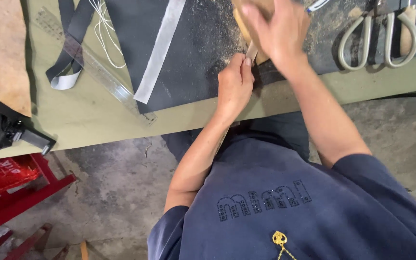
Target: Using sandpaper to smooth the surface of a thin wooden stick on a workshop table.
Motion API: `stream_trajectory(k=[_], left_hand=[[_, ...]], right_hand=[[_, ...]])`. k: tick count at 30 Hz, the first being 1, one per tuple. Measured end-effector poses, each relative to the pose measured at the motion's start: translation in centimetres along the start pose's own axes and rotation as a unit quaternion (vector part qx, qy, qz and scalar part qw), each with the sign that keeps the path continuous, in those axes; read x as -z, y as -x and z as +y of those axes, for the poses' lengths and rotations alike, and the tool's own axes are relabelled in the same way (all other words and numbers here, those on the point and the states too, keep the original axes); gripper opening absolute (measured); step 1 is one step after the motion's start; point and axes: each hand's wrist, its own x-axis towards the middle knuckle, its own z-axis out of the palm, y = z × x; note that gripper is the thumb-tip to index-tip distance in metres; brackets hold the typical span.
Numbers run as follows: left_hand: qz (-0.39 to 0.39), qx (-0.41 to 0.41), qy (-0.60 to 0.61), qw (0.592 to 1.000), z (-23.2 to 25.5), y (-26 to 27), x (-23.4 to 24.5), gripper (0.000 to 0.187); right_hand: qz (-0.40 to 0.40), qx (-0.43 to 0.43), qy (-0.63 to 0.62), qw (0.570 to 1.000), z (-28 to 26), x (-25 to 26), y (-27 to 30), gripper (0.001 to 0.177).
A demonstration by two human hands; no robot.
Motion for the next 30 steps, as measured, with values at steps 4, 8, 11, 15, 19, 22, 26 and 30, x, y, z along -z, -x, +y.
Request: stream_trajectory(k=[4,8,11,15,19,22,26,30], left_hand=[[-0.001,0.047,0.025,0.999,1.7,0.1,0.8,0.024],[-0.005,0.025,0.03,0.999,0.5,0.1,0.5,0.028],[0.0,0.015,0.003,1.0,0.2,-0.3,0.0,0.022],[0.008,-0.009,0.011,1.0,1.1,0.0,0.5,0.025],[-0.003,0.038,0.021,0.999,0.6,0.1,0.6,0.026],[-0.003,0.01,0.004,1.0,0.5,-0.1,0.2,0.025],[-0.022,0.046,0.024,0.998,1.7,0.1,0.7,0.028],[-0.017,0.079,0.029,0.996,1.7,0.0,1.0,0.028]], right_hand=[[0.038,-0.011,-0.024,0.999,-1.2,1.2,-0.5,0.042],[-0.056,-0.074,-0.005,0.996,-1.7,1.6,4.1,0.058],[0.016,-0.022,0.027,0.999,0.3,0.0,1.4,0.051],[0.09,-0.007,-0.001,0.996,1.6,0.1,-0.9,0.03],[-0.031,-0.071,-0.013,0.997,-1.2,1.9,3.8,0.05],[-0.013,-0.035,0.007,0.999,-0.5,1.2,3.1,0.049],[0.081,-0.024,0.027,0.996,3.8,-1.8,-0.7,0.021],[0.006,-0.052,-0.013,0.999,-1.2,3.0,1.5,0.037]])
